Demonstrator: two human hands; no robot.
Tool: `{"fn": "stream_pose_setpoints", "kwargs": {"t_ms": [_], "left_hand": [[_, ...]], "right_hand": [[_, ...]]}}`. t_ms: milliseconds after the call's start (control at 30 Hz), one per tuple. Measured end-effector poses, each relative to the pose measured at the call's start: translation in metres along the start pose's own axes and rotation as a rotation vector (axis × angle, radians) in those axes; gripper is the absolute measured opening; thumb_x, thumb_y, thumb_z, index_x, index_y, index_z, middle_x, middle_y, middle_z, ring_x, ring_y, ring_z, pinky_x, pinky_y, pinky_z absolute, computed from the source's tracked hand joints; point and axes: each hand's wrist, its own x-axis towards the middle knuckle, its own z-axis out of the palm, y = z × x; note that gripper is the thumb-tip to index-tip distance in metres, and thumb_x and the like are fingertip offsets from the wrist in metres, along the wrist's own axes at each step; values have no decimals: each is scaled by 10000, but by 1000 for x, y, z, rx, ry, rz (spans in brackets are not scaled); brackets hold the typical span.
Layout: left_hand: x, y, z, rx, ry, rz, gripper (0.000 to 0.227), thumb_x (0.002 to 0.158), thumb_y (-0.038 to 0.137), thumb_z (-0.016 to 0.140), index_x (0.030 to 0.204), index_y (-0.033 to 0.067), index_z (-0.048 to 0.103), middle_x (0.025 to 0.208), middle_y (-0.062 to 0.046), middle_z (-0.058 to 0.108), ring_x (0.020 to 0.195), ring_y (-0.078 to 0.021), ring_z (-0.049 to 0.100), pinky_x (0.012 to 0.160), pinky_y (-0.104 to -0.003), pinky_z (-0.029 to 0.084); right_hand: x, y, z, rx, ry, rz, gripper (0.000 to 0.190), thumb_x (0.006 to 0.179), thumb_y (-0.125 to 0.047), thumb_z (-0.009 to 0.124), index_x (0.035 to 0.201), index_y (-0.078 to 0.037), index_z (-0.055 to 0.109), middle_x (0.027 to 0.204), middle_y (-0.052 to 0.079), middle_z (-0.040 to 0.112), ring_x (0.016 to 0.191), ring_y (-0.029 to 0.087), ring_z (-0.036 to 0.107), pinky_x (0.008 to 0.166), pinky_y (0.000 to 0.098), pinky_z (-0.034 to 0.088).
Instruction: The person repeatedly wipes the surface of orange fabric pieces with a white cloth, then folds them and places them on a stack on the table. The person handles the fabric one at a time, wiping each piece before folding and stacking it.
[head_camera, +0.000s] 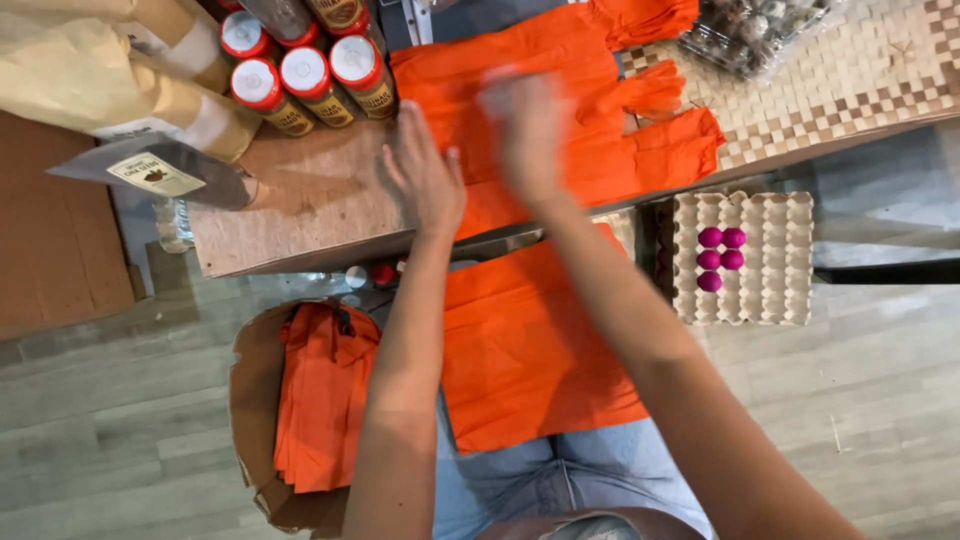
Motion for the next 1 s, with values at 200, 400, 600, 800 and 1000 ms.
{"fn": "stream_pose_setpoints", "kwargs": {"t_ms": [200,400,600,800,1000], "left_hand": [[-5,-3,13,101,-238,-37,950,1104,523,502,1768,102,-33,1839,-73,-100,1717,-240,-57,1361,-570,15],[-8,-2,8,104,-131,5,827,1178,586,432,1786,166,61,1847,-71,-33,1732,-290,84,1366,-597,135],[-7,-1,1,87,-171,14,824,1198,553,419,1782,151,-1,1841,-77,-89,1731,-304,46,1366,-604,99],[-4,-1,7,105,-213,-8,837,1168,553,442,1776,133,49,1834,-107,-50,1724,-298,85,1350,-619,84],[1,-3,4,73,-348,33,844,1063,493,501,1736,131,142,1813,-156,118,1668,-316,-21,1289,-610,-134]], "right_hand": [[-33,28,92,-320,-454,60,229,1062,-318,519,1209,-214,658,1111,105,617,1006,345,604,846,549,369],[-18,93,5,-506,-348,-207,412,926,-132,647,1329,-211,675,1184,66,606,969,329,578,757,507,349],[-28,161,-37,-803,-73,293,396,754,148,585,1086,-62,536,1090,157,528,948,353,517,753,470,353],[11,39,40,-366,-192,-42,506,1005,17,621,1490,-125,592,1372,183,659,1219,402,577,972,530,487],[-7,9,112,-300,-519,-240,395,1118,-134,557,1509,-137,608,1508,55,612,1346,237,565,942,410,405]]}}
